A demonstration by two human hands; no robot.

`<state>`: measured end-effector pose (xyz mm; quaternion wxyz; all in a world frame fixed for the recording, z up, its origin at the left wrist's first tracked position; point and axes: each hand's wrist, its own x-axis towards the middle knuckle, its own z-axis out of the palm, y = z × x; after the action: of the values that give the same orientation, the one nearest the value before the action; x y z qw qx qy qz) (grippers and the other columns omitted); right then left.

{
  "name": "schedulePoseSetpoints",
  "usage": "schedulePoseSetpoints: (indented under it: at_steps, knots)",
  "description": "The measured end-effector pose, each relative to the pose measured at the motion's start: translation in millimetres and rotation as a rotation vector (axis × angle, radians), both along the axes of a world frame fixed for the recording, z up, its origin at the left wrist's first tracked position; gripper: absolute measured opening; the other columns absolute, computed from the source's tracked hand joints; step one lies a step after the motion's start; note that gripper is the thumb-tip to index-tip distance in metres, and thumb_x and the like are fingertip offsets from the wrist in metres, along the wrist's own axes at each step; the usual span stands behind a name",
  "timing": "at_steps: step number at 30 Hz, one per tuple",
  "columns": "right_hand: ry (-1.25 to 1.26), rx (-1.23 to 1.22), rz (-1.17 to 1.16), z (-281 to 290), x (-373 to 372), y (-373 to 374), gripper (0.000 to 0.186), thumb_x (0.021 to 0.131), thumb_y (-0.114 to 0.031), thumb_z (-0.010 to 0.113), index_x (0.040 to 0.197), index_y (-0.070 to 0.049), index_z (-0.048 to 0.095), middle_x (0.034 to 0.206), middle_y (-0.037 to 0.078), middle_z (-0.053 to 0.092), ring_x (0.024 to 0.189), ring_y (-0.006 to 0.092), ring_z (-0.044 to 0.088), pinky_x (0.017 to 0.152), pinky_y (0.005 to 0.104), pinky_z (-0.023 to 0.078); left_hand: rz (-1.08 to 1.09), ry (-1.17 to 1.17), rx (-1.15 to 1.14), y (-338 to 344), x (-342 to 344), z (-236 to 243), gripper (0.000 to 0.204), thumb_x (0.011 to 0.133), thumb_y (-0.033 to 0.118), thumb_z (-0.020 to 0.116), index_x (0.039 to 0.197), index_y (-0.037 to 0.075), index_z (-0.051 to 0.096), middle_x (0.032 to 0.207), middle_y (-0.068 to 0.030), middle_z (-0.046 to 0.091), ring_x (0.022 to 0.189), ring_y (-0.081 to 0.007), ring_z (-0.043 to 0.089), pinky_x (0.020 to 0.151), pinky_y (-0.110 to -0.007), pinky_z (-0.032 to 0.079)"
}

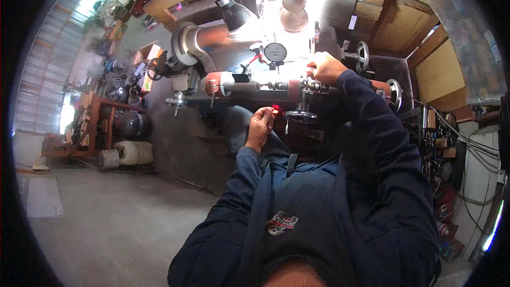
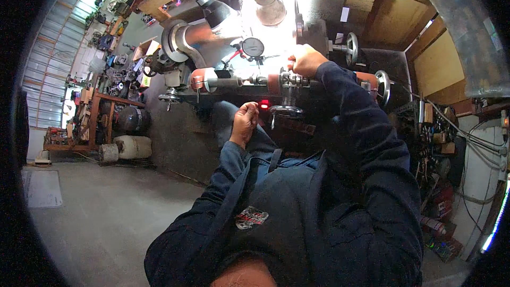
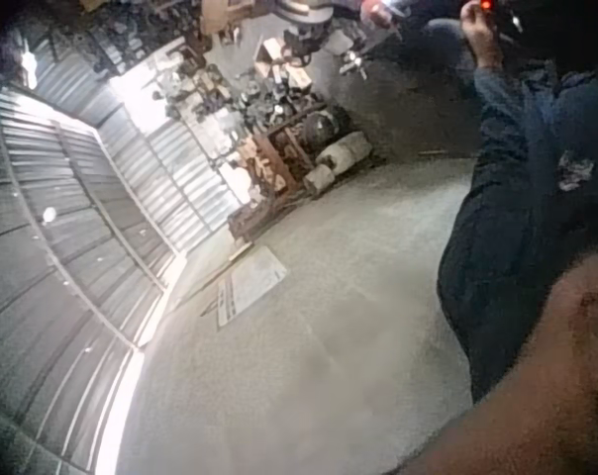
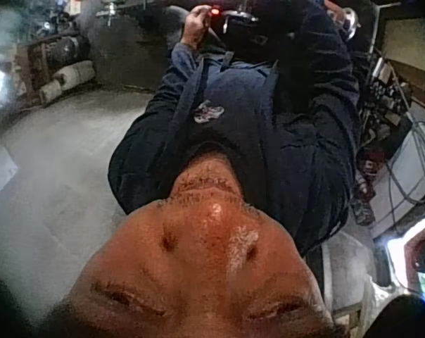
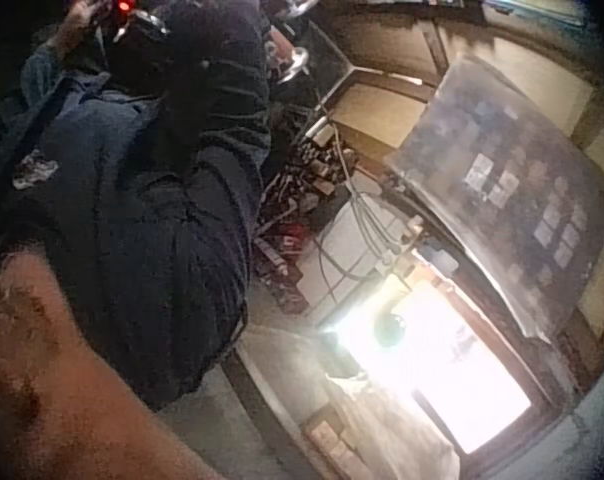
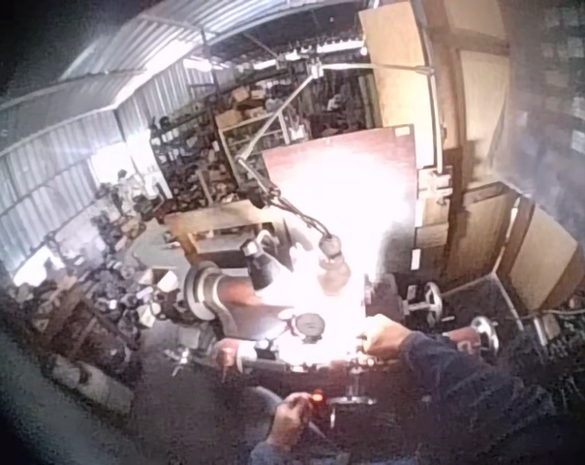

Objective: Measuring and machining motorcycle engine components using a lathe and a dial indicator.

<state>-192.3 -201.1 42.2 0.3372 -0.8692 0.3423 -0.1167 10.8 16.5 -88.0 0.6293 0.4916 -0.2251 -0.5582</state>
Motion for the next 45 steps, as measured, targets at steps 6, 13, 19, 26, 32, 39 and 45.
schedulePoseSetpoints:
  at_steps: [6, 13, 19, 26, 32, 39, 45]
  knots:
    - [-0.024, -0.054, 0.006, -8.6, 3.2, -4.9, 0.022, 0.078, -0.019, 0.065, 0.076, 0.002, 0.061, 0.066, 0.018, 0.060, 0.057, 0.0284, 0.053, 0.057, 0.0384, 0.043, 0.003, 0.010, 0.004, 0.1, -0.9, -2.9, 0.018, 0.096, 0.024, 0.058, 0.098, 0.006, 0.062, 0.074, 0.0015, 0.059, 0.049, -0.0025, 0.041, 0.042, -0.018, 0.030]
    - [0.153, 0.064, 0.070, 7.1, 2.8, -8.7, 0.024, 0.078, -0.019, 0.066, 0.094, -0.001, 0.066, 0.085, 0.018, 0.068, 0.073, 0.0296, 0.064, 0.067, 0.0372, 0.050, -0.008, 0.016, 0.028, 0.7, -0.4, 1.8, 0.018, 0.096, 0.024, 0.059, 0.099, 0.007, 0.062, 0.073, 0.0020, 0.058, 0.050, -0.0034, 0.042, 0.043, -0.018, 0.030]
    - [-0.417, -0.070, -0.187, 4.1, -20.1, 5.2, 0.025, 0.084, -0.020, 0.067, 0.104, -0.005, 0.064, 0.084, 0.011, 0.069, 0.074, 0.0216, 0.065, 0.067, 0.0337, 0.051, -0.028, 0.022, 0.022, 1.0, -0.3, -1.0, 0.019, 0.097, 0.025, 0.057, 0.100, 0.007, 0.062, 0.073, 0.0019, 0.057, 0.051, -0.0042, 0.042, 0.044, -0.019, 0.031]
    - [-0.057, -0.664, -0.816, 66.8, -170.9, 36.2, 0.031, 0.086, -0.032, 0.069, 0.110, -0.013, 0.067, 0.092, 0.009, 0.070, 0.084, 0.0211, 0.068, 0.072, 0.0340, 0.051, -0.003, 0.007, 0.027, 4.8, 2.4, 3.9, 0.019, 0.097, 0.025, 0.057, 0.100, 0.007, 0.061, 0.072, 0.0017, 0.057, 0.049, -0.0048, 0.043, 0.043, -0.019, 0.032]
    - [-0.321, -0.019, -0.526, -89.8, -312.1, 10.5, 0.033, 0.092, -0.033, 0.061, 0.105, -0.004, 0.067, 0.093, 0.015, 0.068, 0.083, 0.0208, 0.066, 0.077, 0.0306, 0.048, -0.031, 0.020, 0.041, 1.5, 1.2, 2.1, 0.019, 0.096, 0.026, 0.058, 0.099, 0.008, 0.062, 0.074, 0.0019, 0.057, 0.051, -0.0040, 0.043, 0.042, -0.018, 0.032]
    - [-0.256, -0.092, -0.709, -62.7, -274.8, 39.1, 0.039, 0.091, -0.037, 0.058, 0.107, -0.002, 0.065, 0.101, 0.013, 0.067, 0.097, 0.0216, 0.063, 0.084, 0.0332, 0.047, -0.003, -0.011, 0.033, 1.5, -3.7, 5.5, 0.018, 0.096, 0.023, 0.059, 0.097, 0.006, 0.062, 0.073, 0.0019, 0.057, 0.048, -0.0030, 0.040, 0.039, -0.018, 0.028]
    - [-0.424, 0.241, -0.721, -95.1, -285.6, 17.8, 0.022, 0.091, -0.012, 0.056, 0.108, -0.001, 0.065, 0.102, 0.009, 0.068, 0.094, 0.0141, 0.061, 0.083, 0.0289, 0.047, -0.045, -0.045, 0.031, 0.9, -4.2, 6.7, 0.020, 0.097, 0.025, 0.057, 0.099, 0.007, 0.062, 0.075, 0.0014, 0.058, 0.050, -0.0043, 0.042, 0.042, -0.018, 0.032]
